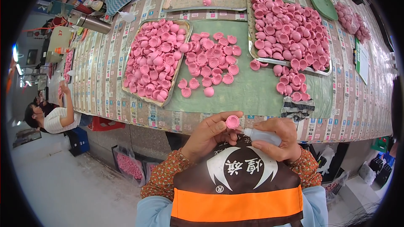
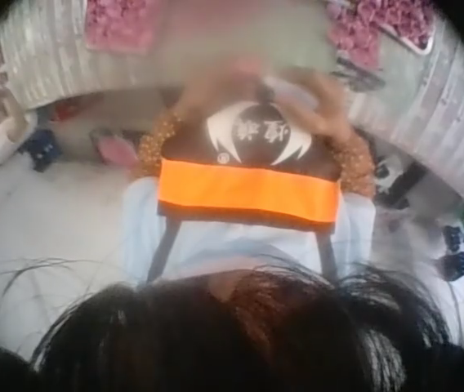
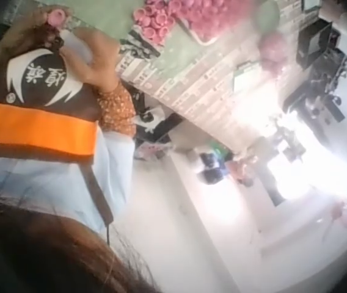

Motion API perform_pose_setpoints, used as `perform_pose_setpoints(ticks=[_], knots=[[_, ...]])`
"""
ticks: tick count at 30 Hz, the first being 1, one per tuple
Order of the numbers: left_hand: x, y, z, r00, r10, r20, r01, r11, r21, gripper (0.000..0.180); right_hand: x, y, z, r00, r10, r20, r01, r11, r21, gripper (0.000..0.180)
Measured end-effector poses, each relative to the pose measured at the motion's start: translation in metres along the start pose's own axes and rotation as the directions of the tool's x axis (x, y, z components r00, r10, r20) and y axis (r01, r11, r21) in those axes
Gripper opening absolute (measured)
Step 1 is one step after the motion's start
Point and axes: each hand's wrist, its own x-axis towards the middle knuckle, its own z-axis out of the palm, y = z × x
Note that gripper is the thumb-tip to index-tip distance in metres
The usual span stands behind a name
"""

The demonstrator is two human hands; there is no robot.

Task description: Applying glue or liquid from a bottle onto small pink plastic caps and assembling them onto white components.

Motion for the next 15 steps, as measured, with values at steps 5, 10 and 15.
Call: perform_pose_setpoints(ticks=[5, 10, 15], knots=[[-0.0004, 0.0007, 0.0004, 1.0, -0.002, 0.006, 0.002, 1.0, 0.003, 0.06, 0.001, -0.0021, -0.0026, 1.0, 0.009, 0.002, -0.009, 1.0, 0.0, 0.035], [-0.0008, -0.0006, -0.0002, 1.0, 0.0, 0.014, 0.0, 1.0, -0.012, 0.059, 0.0021, -0.0033, -0.0008, 1.0, -0.011, 0.007, 0.011, 1.0, -0.022, 0.035], [-0.0021, -0.0003, 0.0007, 1.0, -0.01, -0.016, 0.01, 1.0, 0.01, 0.06, 0.0011, -0.0027, 0.0002, 1.0, 0.013, 0.004, -0.013, 1.0, -0.009, 0.035]])
